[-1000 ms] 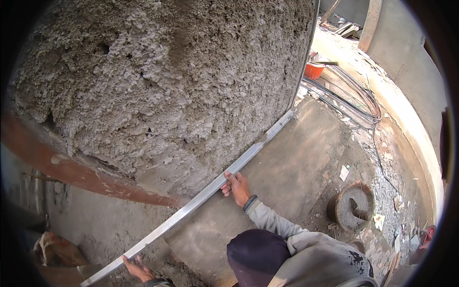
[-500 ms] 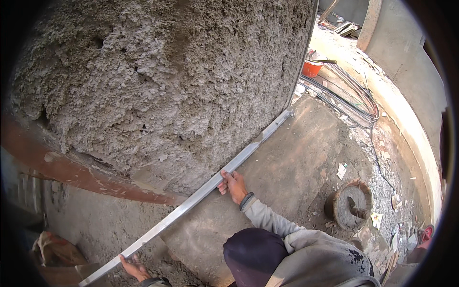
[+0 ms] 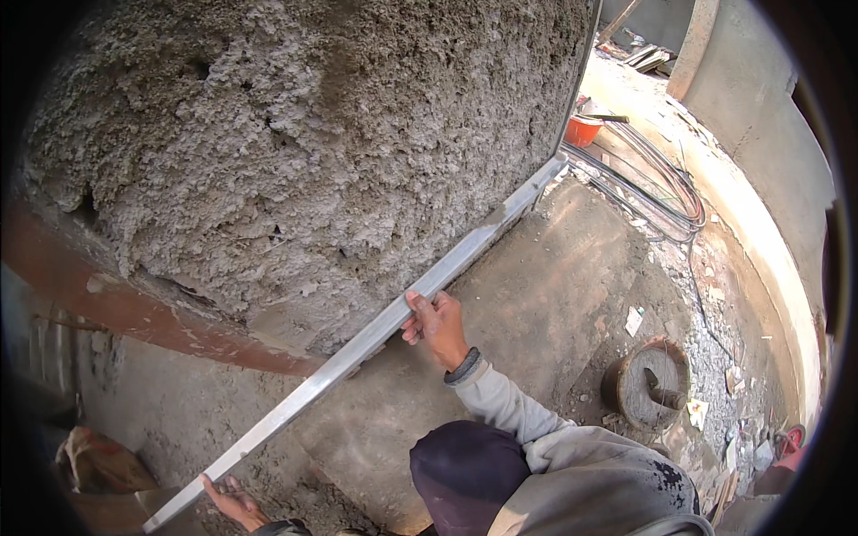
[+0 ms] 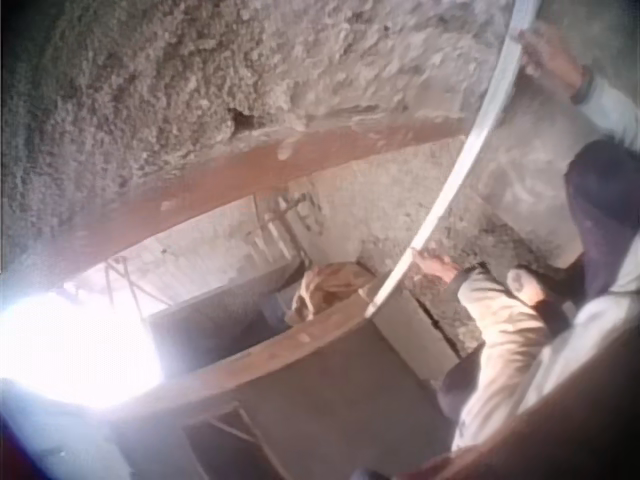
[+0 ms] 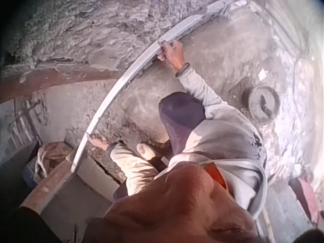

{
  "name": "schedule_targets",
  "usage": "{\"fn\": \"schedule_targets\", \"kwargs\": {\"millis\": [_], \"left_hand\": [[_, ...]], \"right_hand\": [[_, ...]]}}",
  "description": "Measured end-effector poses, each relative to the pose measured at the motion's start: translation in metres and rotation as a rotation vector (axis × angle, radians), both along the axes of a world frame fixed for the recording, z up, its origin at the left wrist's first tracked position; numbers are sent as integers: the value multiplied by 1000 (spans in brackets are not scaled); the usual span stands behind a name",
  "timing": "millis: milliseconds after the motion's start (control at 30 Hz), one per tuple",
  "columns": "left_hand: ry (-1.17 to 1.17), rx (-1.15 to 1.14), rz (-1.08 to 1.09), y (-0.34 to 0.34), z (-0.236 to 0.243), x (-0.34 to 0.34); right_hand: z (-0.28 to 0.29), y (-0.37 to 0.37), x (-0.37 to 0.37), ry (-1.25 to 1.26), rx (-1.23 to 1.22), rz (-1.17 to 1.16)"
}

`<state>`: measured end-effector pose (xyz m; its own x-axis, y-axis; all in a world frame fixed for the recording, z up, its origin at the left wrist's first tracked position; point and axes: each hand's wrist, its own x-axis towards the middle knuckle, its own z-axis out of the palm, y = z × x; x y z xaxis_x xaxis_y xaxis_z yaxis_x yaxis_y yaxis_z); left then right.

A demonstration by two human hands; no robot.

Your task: The person holds a straight-edge rule against a wall surface to check for levelness and then uses a hammer to nail a small piece of wood into a wall corner.

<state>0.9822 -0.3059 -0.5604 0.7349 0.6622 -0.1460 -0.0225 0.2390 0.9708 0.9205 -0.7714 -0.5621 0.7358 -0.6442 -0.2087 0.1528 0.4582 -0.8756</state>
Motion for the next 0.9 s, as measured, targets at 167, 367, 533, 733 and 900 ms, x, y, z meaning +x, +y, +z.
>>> {"fn": "schedule_targets", "kwargs": {"millis": [167, 367, 533, 733, 900], "left_hand": [[60, -31, -54, -2, -22, -3], [-13, -27, -60, -10, -5, -5], [38, -105, -57, 5, -14, -7], [62, -126, -41, 0, -21, 3], [51, -144, -30, 6, -20, -2]], "right_hand": [[-53, -9, -2, 77, 107, 80], [0, -9, -4, -37, 21, 27], [-22, -4, -3, 36, 71, 32], [-42, -4, -1, 79, 38, 14], [-41, 0, 0, 67, 29, 71]]}}
